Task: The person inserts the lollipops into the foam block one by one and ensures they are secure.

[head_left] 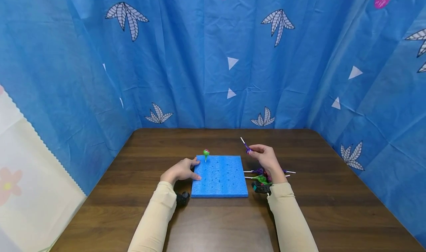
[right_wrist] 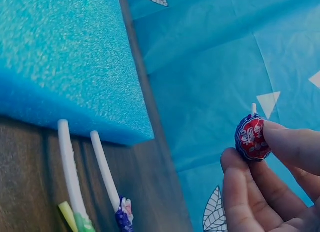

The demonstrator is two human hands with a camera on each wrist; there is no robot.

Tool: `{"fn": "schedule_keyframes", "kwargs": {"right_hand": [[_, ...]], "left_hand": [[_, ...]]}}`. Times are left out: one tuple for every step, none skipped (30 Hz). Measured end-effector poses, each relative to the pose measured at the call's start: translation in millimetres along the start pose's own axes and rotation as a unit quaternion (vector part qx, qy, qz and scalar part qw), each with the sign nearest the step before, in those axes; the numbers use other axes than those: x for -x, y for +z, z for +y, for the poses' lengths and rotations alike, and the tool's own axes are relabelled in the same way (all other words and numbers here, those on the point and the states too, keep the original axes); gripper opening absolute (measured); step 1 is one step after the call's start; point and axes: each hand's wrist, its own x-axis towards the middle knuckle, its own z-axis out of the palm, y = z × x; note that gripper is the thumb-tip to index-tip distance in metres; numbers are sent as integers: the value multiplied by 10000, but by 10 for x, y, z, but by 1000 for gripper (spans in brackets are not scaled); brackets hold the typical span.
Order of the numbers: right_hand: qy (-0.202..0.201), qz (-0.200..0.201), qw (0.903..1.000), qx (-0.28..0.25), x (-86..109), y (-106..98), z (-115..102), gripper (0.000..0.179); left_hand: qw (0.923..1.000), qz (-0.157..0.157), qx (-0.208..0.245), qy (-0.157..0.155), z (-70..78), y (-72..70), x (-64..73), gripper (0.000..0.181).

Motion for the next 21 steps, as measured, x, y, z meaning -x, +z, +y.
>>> {"fn": "schedule_keyframes", "kwargs": {"right_hand": [[-14,-4,10000,-48,1,1,-3,30],[-10,-16,9999,-139,5,3,-6,30],[-1,-46,9997,-222,10,4,-9,30],[16,-76,9995,-301,15,4,-12,30],[28,-112,9993,-367,22,4,-14,30],[46,-145,9988,-470,29,5,-17,30],[41,-176,9985,-524,37,5,-21,30],[53,-200,9981,-582,46,6,-29,30],[36,-227,9979,-610,53,7,-38,30],[10,-253,9976,-645,59,8,-49,30],[-13,-274,9975,-653,63,8,-61,31],[-49,-296,9973,-671,66,8,-74,31],[-82,-311,9972,-674,65,10,-87,31],[-111,-327,9971,-683,64,12,-102,31],[-160,-358,9969,-687,59,16,-112,32],[-203,-376,9968,-681,54,20,-124,33],[-245,-379,9966,-688,48,26,-135,33],[-283,-363,9965,-703,42,37,-148,34],[-304,-342,9964,-707,37,49,-161,34],[-333,-327,9966,-683,34,59,-177,35],[-365,-314,9967,-659,30,71,-191,35]], "left_hand": [[10000,3,-8,4,-2,4,2,72],[10000,8,-19,7,-3,8,4,72],[10000,10,-21,7,-4,12,7,72],[10000,11,-17,-2,-2,17,11,72],[10000,5,1,-11,1,21,15,73],[10000,4,8,-17,3,25,18,73],[10000,6,16,-23,4,29,20,73],[10000,6,25,-23,5,32,20,73],[10000,5,39,-26,8,34,19,73],[10000,6,48,-31,11,36,18,73],[10000,9,54,-36,14,37,16,73],[10000,9,53,-34,18,36,12,73],[10000,9,56,-34,22,33,9,73],[10000,9,60,-41,27,29,9,73],[10000,10,66,-53,31,23,10,73],[10000,8,72,-63,32,17,10,73],[10000,6,69,-66,32,10,12,73],[10000,4,58,-67,31,5,12,73],[10000,11,37,-69,26,-2,12,73],[10000,13,28,-80,21,-8,12,73],[10000,19,3,-78,15,-12,9,73]]}}
